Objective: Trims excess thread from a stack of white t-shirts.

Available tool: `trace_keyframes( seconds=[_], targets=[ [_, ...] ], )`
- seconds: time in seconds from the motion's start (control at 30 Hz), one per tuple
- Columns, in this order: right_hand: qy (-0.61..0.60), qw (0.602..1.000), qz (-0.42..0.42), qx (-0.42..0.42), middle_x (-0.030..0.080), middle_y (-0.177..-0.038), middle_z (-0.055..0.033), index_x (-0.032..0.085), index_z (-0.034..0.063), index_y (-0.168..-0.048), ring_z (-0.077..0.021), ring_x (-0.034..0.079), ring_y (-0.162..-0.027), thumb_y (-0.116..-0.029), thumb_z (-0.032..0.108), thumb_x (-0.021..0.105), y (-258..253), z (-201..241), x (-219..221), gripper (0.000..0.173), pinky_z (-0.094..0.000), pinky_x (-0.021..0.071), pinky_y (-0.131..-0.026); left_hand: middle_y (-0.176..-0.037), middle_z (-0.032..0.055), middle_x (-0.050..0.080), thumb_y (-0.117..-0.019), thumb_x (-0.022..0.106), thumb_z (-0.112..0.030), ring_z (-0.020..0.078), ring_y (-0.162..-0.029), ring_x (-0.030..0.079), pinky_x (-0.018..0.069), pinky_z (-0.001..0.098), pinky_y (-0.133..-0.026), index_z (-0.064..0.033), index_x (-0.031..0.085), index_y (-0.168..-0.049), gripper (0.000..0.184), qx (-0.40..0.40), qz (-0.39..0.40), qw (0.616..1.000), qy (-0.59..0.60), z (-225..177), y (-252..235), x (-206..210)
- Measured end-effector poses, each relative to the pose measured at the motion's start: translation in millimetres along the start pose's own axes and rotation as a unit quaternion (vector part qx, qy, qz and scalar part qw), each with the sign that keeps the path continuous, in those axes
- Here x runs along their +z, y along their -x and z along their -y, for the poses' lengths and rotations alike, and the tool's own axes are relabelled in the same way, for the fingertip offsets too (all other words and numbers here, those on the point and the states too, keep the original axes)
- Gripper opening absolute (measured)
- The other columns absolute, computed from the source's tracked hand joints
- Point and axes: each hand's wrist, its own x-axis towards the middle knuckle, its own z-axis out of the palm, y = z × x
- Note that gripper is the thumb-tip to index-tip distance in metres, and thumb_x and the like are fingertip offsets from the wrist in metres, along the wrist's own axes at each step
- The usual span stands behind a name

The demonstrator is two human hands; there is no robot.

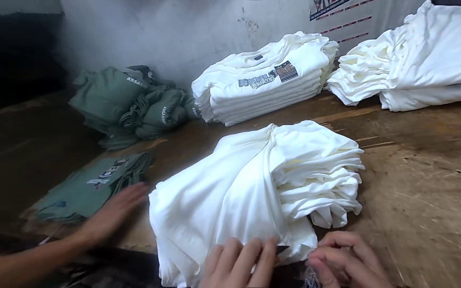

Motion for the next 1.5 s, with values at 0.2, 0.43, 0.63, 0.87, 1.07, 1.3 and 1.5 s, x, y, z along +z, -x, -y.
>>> trace_keyframes(
  seconds=[0.2, 0.43, 0.63, 0.87, 1.07, 1.3, 1.5],
  targets=[
    [0.195, 0.974, 0.101, 0.048, 0.072, -0.113, -0.0094, 0.08, 0.0179, -0.102, -0.0327, 0.063, -0.111, -0.0933, 0.042, 0.07, -7, 8, 7, 0.028, -0.0574, 0.0442, -0.096, -0.082, 0.0114, 0.067, -0.0813, 0.07, -0.01, 0.0271, -0.078, 0.065, 0.0487, 0.045, -0.072, -0.0071, 0.075, -0.099, 0.018, -0.039, 0.055, 0.995, 0.073, 30, 0, -9],
    [0.136, 0.984, 0.063, 0.095, 0.073, -0.108, -0.0054, 0.08, 0.0155, -0.089, -0.0276, 0.064, -0.109, -0.0933, 0.024, 0.068, -7, 8, 8, 0.016, -0.0526, 0.0447, -0.094, -0.097, 0.0207, 0.062, -0.0914, 0.068, -0.005, 0.0093, -0.08, 0.058, 0.0492, 0.0199, -0.069, 0.0158, 0.058, -0.109, 0.029, -0.161, -0.148, 0.971, 0.102, 40, -7, -47],
    [0.052, 0.995, 0.023, 0.086, 0.07, -0.111, -0.0057, 0.078, 0.0134, -0.087, -0.0159, 0.059, -0.111, -0.0937, 0.022, 0.07, -5, 5, 5, 0.013, -0.0337, 0.0469, -0.097, -0.095, 0.0059, 0.072, -0.0938, 0.074, -0.026, 0.0207, -0.081, 0.061, 0.0429, 0.038, -0.077, -0.0167, 0.079, -0.108, 0.018, -0.055, -0.034, 0.997, 0.049, -14, 9, 5],
    [0.06, 0.997, 0.036, -0.009, 0.062, -0.114, -0.0014, 0.074, 0.0248, -0.091, -0.0071, 0.054, -0.117, -0.0969, 0.032, 0.07, 6, -2, -4, 0.01, -0.0247, 0.0418, -0.102, -0.09, -0.0001, 0.074, -0.0953, 0.07, -0.023, 0.0167, -0.076, 0.057, 0.0389, 0.0346, -0.071, -0.0176, 0.079, -0.096, 0.011, -0.028, -0.058, 0.998, 0.015, -13, 6, 28],
    [0.229, 0.971, 0.059, -0.035, 0.07, -0.11, -0.005, 0.072, 0.0217, -0.104, -0.0218, 0.06, -0.114, -0.0894, 0.046, 0.074, 7, 4, -5, 0.029, -0.0473, 0.0358, -0.104, -0.082, 0.0028, 0.062, -0.0885, 0.068, -0.02, 0.0174, -0.079, 0.058, 0.0413, 0.0352, -0.076, -0.0215, 0.073, -0.098, 0.011, -0.038, -0.024, 0.995, 0.087, 19, 25, 33],
    [-0.175, 0.984, -0.023, -0.037, 0.072, -0.101, 0.0009, 0.072, 0.0107, -0.098, -0.0043, 0.069, -0.1, -0.0939, 0.004, 0.071, -7, 6, 47, 0.008, -0.0194, 0.0592, -0.088, -0.087, 0.0051, 0.07, -0.0942, 0.065, -0.007, 0.0083, -0.077, 0.062, 0.0508, 0.023, -0.073, -0.0047, 0.069, -0.098, 0.006, -0.08, 0.013, 0.952, 0.296, 26, 0, 7],
    [-0.183, 0.982, 0.049, -0.02, 0.062, -0.11, 0.0021, 0.068, 0.0129, -0.118, -0.0004, 0.059, -0.1, -0.0905, 0.035, 0.08, -16, 5, 41, 0.037, -0.0144, 0.0518, -0.084, -0.084, -0.003, 0.068, -0.0975, 0.059, -0.001, -0.0014, -0.07, 0.062, 0.0523, 0.0143, -0.061, -0.0007, 0.064, -0.111, 0.014, -0.203, 0.025, 0.892, 0.402, 27, -18, 4]
  ],
)
